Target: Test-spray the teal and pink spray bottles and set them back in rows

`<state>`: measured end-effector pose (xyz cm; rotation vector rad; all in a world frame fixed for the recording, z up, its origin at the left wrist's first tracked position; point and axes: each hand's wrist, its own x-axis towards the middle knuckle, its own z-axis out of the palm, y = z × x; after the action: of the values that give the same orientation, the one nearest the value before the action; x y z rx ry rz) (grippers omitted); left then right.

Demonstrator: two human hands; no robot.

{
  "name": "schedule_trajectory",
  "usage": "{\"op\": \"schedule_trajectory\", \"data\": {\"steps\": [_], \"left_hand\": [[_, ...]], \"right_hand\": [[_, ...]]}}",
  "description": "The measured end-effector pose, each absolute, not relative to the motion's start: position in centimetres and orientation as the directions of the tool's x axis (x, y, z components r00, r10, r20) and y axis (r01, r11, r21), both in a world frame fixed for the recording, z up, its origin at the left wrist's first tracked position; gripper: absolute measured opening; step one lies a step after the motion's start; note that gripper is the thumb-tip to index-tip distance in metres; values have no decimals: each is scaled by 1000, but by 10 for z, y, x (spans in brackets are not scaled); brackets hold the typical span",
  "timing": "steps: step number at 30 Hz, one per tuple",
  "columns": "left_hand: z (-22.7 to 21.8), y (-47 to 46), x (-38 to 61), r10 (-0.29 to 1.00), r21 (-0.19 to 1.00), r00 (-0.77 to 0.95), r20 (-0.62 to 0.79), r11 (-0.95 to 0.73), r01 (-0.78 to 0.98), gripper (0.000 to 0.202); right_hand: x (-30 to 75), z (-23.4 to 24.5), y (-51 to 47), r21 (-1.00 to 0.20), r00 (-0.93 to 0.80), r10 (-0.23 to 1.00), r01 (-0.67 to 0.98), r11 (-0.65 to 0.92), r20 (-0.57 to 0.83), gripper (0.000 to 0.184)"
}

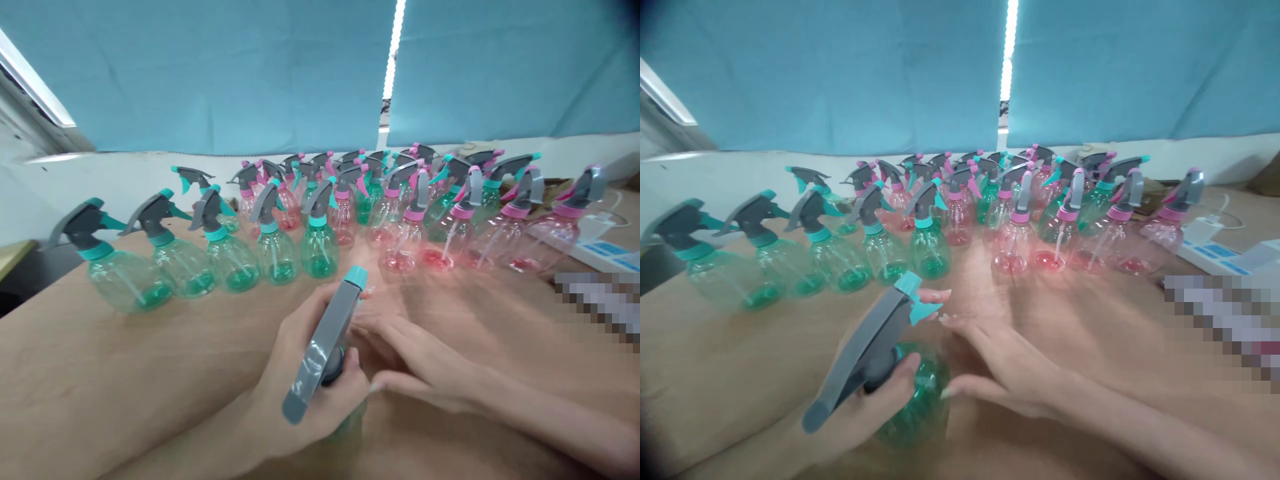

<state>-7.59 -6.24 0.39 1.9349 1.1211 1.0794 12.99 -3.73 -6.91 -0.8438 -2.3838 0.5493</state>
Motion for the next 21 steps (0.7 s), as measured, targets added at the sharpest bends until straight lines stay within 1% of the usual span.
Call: {"op": "schedule_trajectory", "data": {"steps": [1,4,8,11,13,17,21], "left_hand": [[4,-63,-76,896,830,297,329,-424,362,51],[4,-64,-75,897,834,305,319,-419,359,53],[3,-65,-74,897,819,290,335,-429,381,58],[2,-60,-76,898,814,288,332,-427,394,59],[2,-53,-78,893,818,312,325,-431,382,56],[0,-39,-80,897,817,277,345,-432,382,50],[2,-34,-80,888,808,296,351,-448,384,47]], "right_hand": [[134,-75,-33,-563,-678,666,432,704,313,59],[144,-89,-21,-540,-661,695,490,685,282,53],[145,-97,-15,-466,-662,691,534,706,289,56],[144,-98,-15,-450,-661,692,544,708,291,57],[143,-97,-16,-453,-660,698,551,701,278,58],[144,-96,-16,-464,-666,708,564,683,234,59],[147,-96,-15,-477,-667,716,571,668,205,57]]}}
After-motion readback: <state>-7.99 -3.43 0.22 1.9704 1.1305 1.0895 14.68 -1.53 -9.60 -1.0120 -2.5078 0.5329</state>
